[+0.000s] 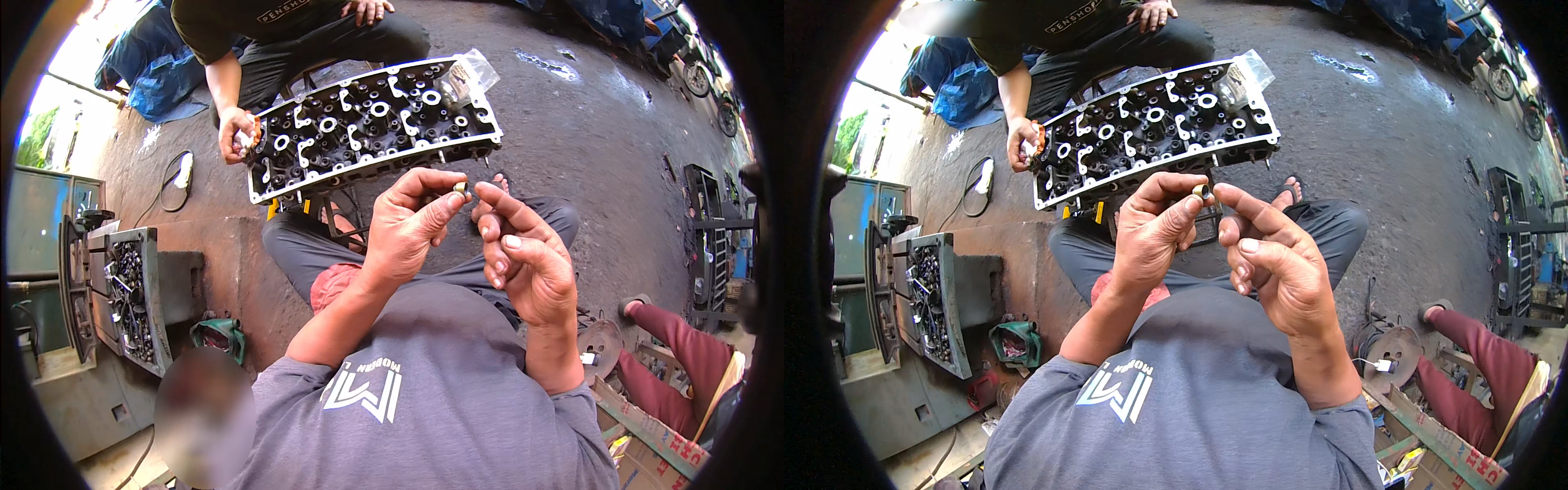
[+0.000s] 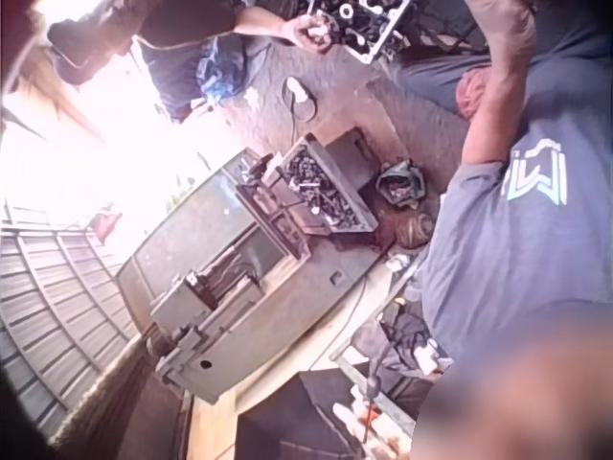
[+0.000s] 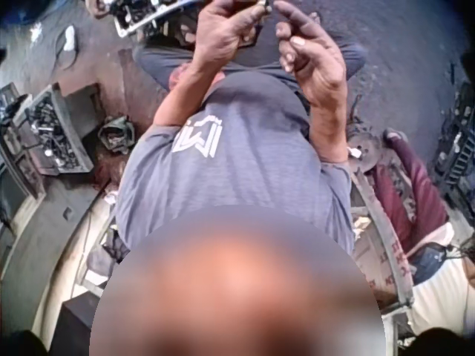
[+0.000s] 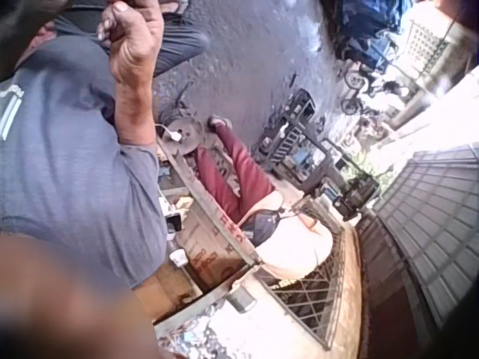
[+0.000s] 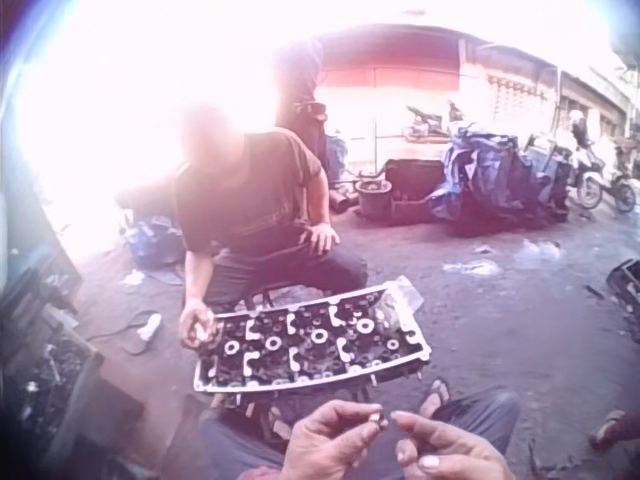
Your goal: The person installs rubber valve stem seals into the cylinder head ports. They pick up each seal, align it with the port, and press it into place by hand. A coworker assists by holding the cylinder head and handing over parts.
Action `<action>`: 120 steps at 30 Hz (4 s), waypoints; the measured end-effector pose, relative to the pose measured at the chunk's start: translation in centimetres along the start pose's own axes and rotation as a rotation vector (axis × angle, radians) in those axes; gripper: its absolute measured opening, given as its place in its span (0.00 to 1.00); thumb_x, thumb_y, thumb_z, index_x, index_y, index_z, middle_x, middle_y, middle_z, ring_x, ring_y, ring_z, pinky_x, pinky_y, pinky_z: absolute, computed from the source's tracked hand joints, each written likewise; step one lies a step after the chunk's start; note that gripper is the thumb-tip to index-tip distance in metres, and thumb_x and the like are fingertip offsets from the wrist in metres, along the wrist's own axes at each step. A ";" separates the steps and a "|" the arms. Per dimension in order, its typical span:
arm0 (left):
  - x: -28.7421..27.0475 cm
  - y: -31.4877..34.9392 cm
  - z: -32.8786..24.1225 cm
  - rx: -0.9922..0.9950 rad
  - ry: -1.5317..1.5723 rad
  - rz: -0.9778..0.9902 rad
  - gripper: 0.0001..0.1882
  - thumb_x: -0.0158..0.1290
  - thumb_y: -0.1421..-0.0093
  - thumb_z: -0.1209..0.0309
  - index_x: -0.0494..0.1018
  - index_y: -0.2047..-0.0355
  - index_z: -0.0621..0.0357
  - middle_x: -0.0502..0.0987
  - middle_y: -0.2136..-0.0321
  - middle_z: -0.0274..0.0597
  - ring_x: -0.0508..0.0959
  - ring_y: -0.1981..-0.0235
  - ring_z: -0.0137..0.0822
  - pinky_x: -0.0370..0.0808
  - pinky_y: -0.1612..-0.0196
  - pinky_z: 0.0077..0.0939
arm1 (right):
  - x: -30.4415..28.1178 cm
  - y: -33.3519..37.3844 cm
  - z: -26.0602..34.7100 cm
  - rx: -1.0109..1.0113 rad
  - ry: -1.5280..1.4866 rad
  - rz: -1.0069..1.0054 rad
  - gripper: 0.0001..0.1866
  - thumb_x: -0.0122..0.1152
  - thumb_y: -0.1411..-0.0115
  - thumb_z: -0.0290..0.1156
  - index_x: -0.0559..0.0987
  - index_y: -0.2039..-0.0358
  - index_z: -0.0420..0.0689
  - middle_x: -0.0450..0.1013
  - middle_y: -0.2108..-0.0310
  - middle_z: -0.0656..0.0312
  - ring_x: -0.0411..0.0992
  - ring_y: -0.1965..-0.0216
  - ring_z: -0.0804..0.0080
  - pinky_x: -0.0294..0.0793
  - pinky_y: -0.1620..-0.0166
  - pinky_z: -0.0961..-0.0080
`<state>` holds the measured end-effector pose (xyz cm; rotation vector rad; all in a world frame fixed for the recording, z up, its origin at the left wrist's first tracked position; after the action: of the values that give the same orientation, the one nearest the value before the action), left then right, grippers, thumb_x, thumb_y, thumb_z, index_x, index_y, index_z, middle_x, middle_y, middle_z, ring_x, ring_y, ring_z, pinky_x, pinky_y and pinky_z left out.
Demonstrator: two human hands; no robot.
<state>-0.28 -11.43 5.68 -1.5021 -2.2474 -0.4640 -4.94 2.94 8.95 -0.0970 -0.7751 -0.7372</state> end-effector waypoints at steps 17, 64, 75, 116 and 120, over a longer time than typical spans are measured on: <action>-0.8 0.1 -0.7 0.451 -0.552 -0.060 0.10 0.60 0.42 0.79 0.77 0.59 0.63 0.80 0.66 0.34 0.73 0.69 0.17 0.70 0.66 0.11 | -0.6 -1.3 -2.2 0.003 0.078 0.003 0.27 0.51 0.39 0.23 0.65 0.38 0.34 0.73 0.61 0.60 0.67 0.74 0.85 0.69 0.73 0.88; -1.2 -25.8 8.7 0.489 -2.277 0.774 0.03 0.59 0.50 0.70 0.78 0.75 0.54 0.72 0.66 0.39 0.72 0.60 0.38 0.68 0.55 0.33 | -34.0 -24.6 3.1 -0.328 0.324 -0.711 0.10 0.54 0.38 0.30 0.80 0.60 0.41 0.77 0.70 0.64 0.68 0.78 0.84 0.71 0.73 0.82; -2.3 -26.4 9.5 0.389 -2.115 0.774 0.04 0.58 0.50 0.69 0.80 0.75 0.54 0.75 0.65 0.40 0.74 0.59 0.40 0.70 0.56 0.35 | -24.5 -24.6 5.2 -0.496 0.630 -0.312 0.14 0.60 0.38 0.36 0.80 0.57 0.40 0.78 0.66 0.61 0.73 0.69 0.78 0.74 0.66 0.80; -32.7 8.3 1.6 0.282 -1.435 -1.158 0.08 0.54 0.39 0.71 0.78 0.67 0.63 0.74 0.74 0.46 0.74 0.74 0.43 0.71 0.68 0.36 | -11.1 -28.8 -3.2 -0.076 1.995 -0.043 0.10 0.60 0.48 0.32 0.79 0.69 0.39 0.77 0.67 0.44 0.76 0.61 0.48 0.75 0.56 0.55; -31.6 8.0 0.6 0.384 -1.350 -1.144 0.07 0.53 0.39 0.72 0.76 0.68 0.64 0.73 0.74 0.50 0.75 0.72 0.50 0.71 0.67 0.41 | -11.0 -29.2 -4.3 -0.200 2.099 -0.181 0.06 0.59 0.49 0.29 0.79 0.72 0.40 0.77 0.69 0.45 0.77 0.64 0.47 0.76 0.59 0.55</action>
<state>17.98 -33.37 -10.09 0.0143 -3.7031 1.0129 -26.31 -14.15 -6.73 0.5274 1.3019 -0.6806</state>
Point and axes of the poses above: each hand's wrist, its own y-axis away from the middle knuckle, its own x-axis out of the palm, z = x × y, the point moved 6 cm from there along -y, towards the middle knuckle
